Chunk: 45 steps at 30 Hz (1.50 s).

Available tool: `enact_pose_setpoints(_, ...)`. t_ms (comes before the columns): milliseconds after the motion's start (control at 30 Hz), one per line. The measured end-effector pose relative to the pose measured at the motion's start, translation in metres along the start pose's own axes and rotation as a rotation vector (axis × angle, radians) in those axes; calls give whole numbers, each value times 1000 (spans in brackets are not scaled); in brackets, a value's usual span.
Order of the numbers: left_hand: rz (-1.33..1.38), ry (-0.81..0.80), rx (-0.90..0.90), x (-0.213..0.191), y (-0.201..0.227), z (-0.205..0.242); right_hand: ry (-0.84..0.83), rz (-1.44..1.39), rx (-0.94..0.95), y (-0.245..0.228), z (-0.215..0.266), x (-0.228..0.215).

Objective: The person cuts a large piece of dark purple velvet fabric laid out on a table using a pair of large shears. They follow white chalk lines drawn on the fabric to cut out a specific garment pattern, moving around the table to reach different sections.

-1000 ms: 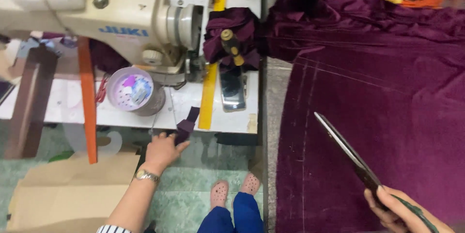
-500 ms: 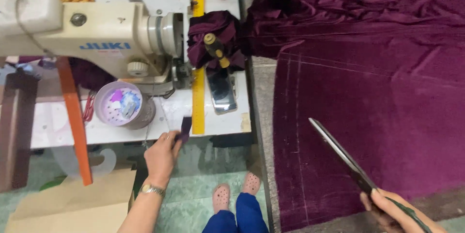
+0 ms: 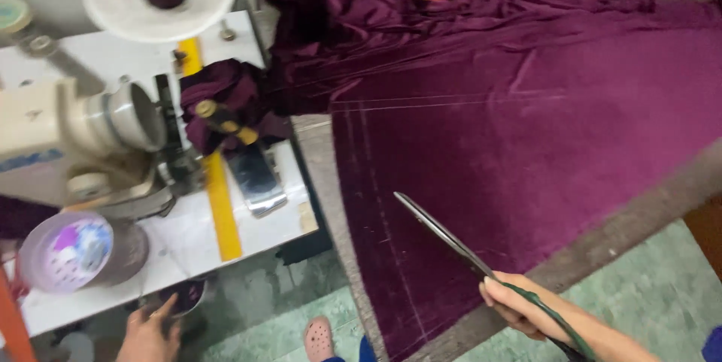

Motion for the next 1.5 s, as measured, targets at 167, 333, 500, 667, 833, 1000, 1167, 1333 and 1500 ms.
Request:
enact_pose_setpoints(167, 274, 307, 251, -35, 31, -4, 73, 12, 20, 18, 21, -23)
enact_pose_setpoints(333, 352, 367, 421, -101, 149, 19, 74, -5, -45, 51, 45, -62)
enact_pose_setpoints(500, 405, 360, 599, -129, 311, 65, 179, -104, 91, 94, 99, -125)
enact_pose_setpoints(667, 415, 297, 723, -141, 500, 154, 310, -310, 472, 173, 164, -223)
enact_pose_setpoints(833, 561, 139, 763, -108, 656, 222, 345, -183, 450, 232, 229, -333)
enact_pose_setpoints(1000, 516, -68, 717, -70, 782, 258, 440, -194, 294, 279, 264, -434)
enact_pose_setpoints(1167, 458, -126, 697, -44, 877, 266, 371, 156, 43, 310, 268, -533)
enact_pose_setpoints(1333, 340, -40, 774, -20, 974, 261, 404, 153, 41, 319, 278, -641)
enact_pose_setpoints(1500, 380, 31, 775, -2, 1086, 256, 389, 215, 121, 307, 303, -771)
Point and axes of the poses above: each hand's wrist, its own z-axis away from the middle knuckle, its own x-axis out of the palm, y = z × x, the point moved 7 cm from there along -z, towards the middle knuckle, and after that the axes turned 13 degrees about -y, right-handed, at the moved point
